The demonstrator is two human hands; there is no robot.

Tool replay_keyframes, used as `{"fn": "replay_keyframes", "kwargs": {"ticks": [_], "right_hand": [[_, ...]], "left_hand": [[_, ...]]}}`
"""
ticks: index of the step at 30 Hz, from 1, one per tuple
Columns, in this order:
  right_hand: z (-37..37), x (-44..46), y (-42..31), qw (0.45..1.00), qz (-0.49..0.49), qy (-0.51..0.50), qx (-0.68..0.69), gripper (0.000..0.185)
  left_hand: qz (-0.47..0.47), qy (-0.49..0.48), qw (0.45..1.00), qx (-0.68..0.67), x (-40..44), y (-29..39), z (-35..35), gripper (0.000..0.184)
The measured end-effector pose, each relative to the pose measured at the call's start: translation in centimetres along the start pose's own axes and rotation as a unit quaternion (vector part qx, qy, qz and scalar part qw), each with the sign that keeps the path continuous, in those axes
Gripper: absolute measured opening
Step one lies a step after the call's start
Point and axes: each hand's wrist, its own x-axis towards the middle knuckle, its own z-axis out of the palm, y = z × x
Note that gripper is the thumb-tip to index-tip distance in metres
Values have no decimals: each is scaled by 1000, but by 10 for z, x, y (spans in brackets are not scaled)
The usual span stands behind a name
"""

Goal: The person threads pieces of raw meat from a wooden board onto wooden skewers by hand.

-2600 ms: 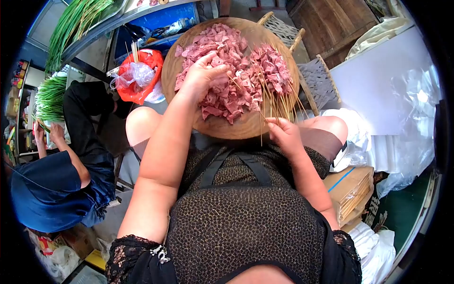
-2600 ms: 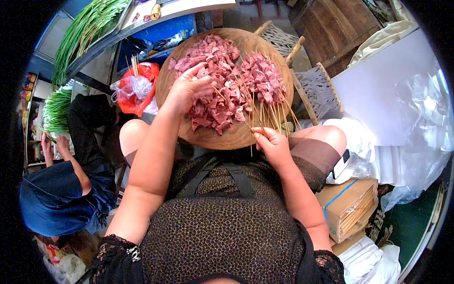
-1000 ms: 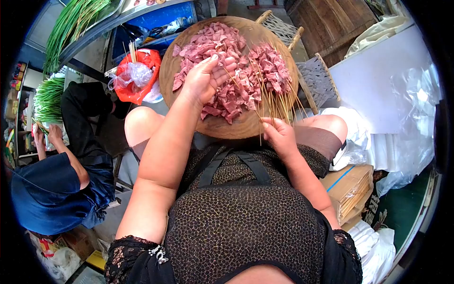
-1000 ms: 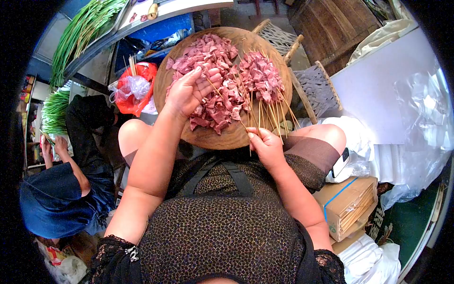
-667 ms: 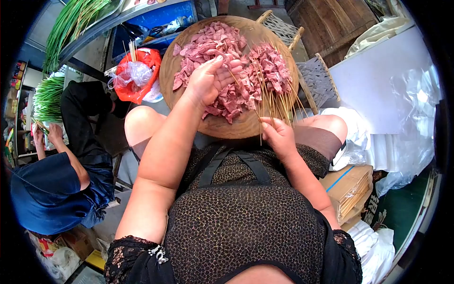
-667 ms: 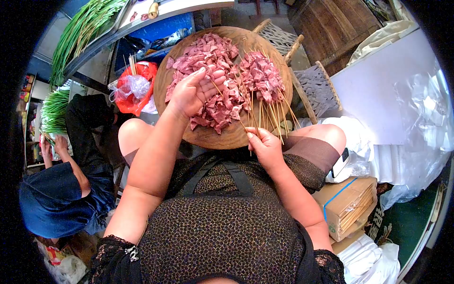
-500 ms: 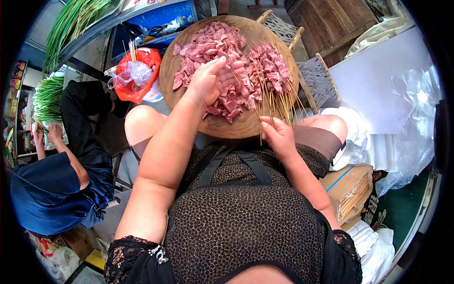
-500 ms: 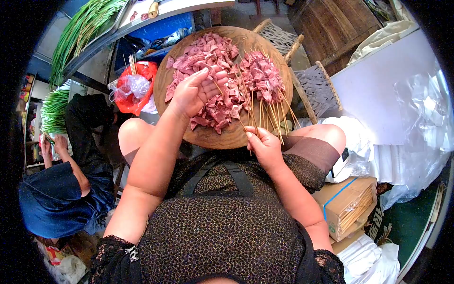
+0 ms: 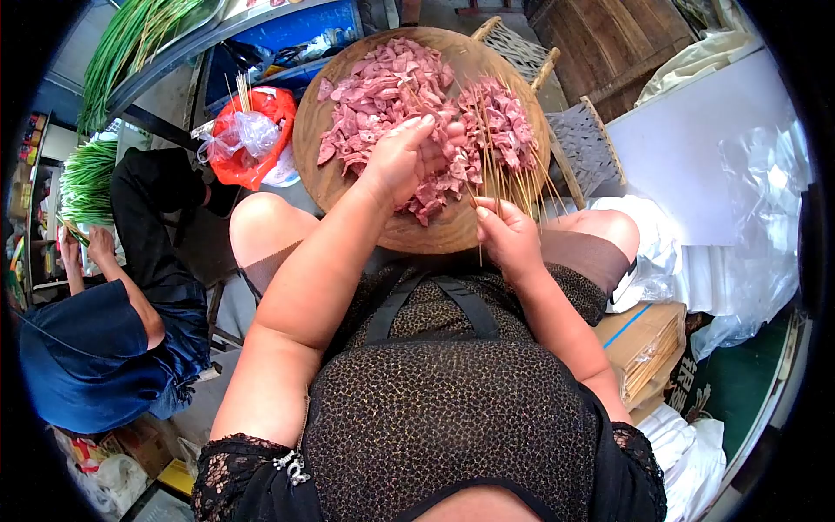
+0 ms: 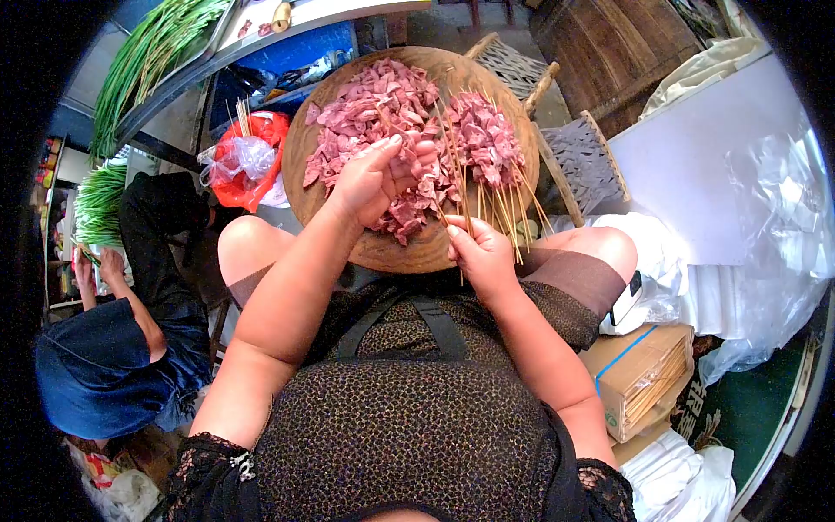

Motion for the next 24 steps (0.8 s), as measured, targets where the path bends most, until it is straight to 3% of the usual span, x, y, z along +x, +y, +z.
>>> {"fn": "replay_keyframes", "kwargs": {"ticks": [5,7,15,21,23,24], "right_hand": [[9,0,-2,998,48,-27,10,22],[14,2,5,999,29,-26,12,22],[26,-3,5,999,47,-9,20,22],[20,3,14,998,40,40,24,21],[12,3,4,998,28,54,31,22],[8,4,-3,997,19,62,32,21]], "left_hand": [[114,-13,987,-115,7,-19,1,30],[132,80,980,-125,8,-28,8,21],[94,101,979,-151,5,-36,21,20],[52,42,987,-144,-1,-46,30,23],[33,-1,997,65,7,-33,20,35],[83,31,971,222,14,-21,9,36]]}}
